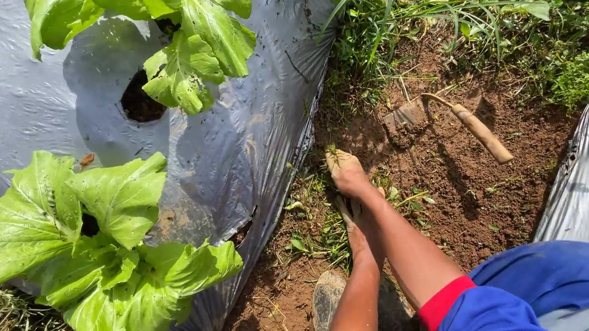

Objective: The person kneels beside a row of leafy green plants growing through a plastic mulch sheet. They pull weeds by hand from the soil between the plants and the mulch, gathering them into a pile. Later, they use a small hand hoe to loosen the soil and remove additional weeds.

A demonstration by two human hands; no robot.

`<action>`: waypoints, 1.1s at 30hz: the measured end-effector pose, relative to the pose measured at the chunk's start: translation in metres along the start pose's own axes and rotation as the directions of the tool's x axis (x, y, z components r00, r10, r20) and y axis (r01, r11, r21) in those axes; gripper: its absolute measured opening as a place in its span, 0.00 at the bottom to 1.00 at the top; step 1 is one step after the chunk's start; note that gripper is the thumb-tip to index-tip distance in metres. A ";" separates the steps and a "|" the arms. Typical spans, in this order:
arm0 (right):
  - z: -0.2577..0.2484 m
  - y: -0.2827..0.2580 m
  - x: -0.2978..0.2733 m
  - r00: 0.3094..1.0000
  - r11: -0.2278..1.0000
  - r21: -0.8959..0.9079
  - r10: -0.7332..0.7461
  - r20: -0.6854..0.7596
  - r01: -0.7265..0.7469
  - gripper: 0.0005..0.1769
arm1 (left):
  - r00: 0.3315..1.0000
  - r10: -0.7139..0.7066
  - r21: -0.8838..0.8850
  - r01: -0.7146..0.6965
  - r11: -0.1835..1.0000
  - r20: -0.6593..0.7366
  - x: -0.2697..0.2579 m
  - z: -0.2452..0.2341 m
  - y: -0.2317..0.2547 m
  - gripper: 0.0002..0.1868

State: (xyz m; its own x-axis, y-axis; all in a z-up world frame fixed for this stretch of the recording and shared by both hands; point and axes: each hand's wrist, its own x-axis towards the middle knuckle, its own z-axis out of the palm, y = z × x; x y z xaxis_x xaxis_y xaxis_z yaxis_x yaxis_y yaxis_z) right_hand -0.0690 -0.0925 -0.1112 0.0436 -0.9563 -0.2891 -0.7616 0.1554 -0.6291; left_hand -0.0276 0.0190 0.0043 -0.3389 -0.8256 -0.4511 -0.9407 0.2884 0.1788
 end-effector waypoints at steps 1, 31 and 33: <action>-0.024 -0.011 -0.014 0.975 0.971 0.182 0.181 -0.132 -0.156 0.27 | 1.000 -0.010 0.014 0.010 1.000 0.022 -0.007 -0.027 0.002 0.28; -0.040 -0.020 -0.011 0.898 0.797 -0.452 -0.241 0.369 0.400 0.17 | 0.991 -0.024 -0.044 0.030 0.999 0.131 0.001 0.003 0.007 0.23; -0.054 -0.029 -0.018 0.932 0.832 -0.449 -0.203 0.300 0.325 0.16 | 0.986 -0.018 -0.038 0.025 0.999 0.165 -0.006 -0.015 0.006 0.23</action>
State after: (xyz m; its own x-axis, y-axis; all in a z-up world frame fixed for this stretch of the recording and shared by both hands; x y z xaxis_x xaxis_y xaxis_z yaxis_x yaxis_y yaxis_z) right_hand -0.0823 -0.0932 -0.0486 0.3889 -0.8488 -0.3580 -0.9099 -0.2931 -0.2935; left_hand -0.0311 0.0187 0.0209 -0.3200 -0.7395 -0.5923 -0.9474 0.2493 0.2006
